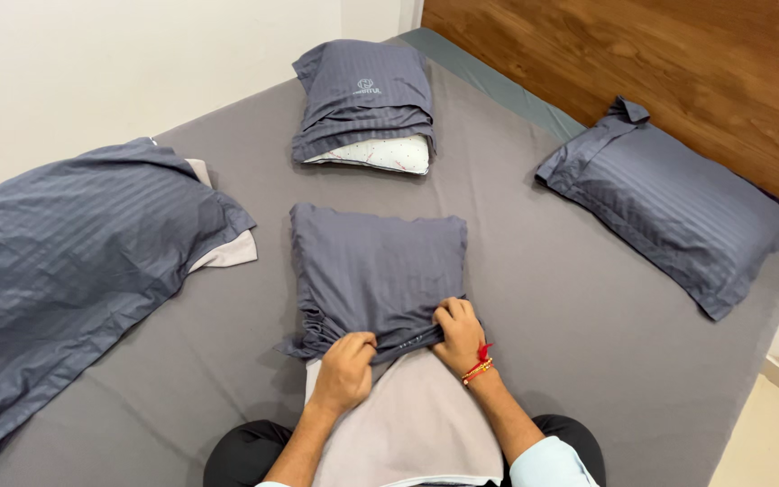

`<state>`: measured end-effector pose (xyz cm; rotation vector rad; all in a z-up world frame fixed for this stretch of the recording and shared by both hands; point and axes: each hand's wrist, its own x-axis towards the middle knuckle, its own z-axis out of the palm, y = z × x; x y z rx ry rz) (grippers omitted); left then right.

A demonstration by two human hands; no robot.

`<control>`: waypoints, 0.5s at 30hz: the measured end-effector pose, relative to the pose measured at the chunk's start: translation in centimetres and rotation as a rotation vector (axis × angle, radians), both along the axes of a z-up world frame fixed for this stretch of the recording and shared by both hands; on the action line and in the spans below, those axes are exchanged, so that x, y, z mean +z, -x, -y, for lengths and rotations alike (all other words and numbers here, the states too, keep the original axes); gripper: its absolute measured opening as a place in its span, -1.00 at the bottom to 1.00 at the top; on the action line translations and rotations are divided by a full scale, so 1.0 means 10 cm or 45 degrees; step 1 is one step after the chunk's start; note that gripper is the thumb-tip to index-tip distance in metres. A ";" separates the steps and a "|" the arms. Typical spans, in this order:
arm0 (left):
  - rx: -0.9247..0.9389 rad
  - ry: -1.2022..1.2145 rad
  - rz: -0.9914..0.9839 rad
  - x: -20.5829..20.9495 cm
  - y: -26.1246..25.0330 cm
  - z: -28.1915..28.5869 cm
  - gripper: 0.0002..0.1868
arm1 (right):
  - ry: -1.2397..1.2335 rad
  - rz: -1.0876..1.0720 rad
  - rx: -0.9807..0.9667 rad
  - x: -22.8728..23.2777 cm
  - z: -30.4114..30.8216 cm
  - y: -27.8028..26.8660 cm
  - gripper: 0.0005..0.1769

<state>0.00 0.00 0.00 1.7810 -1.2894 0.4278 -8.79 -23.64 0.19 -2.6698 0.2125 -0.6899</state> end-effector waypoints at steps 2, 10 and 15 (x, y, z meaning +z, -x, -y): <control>0.028 -0.120 -0.259 -0.08 -0.06 -0.02 -0.80 | -0.027 0.011 -0.065 -0.07 0.05 0.02 -0.66; 0.121 -0.183 -0.184 -0.11 -0.19 -0.08 -0.59 | -0.019 0.124 0.406 0.09 0.37 0.17 -0.63; 0.663 -0.351 -0.039 -0.60 -0.43 -0.14 -0.44 | 0.055 -0.042 0.245 0.07 0.24 0.19 -0.62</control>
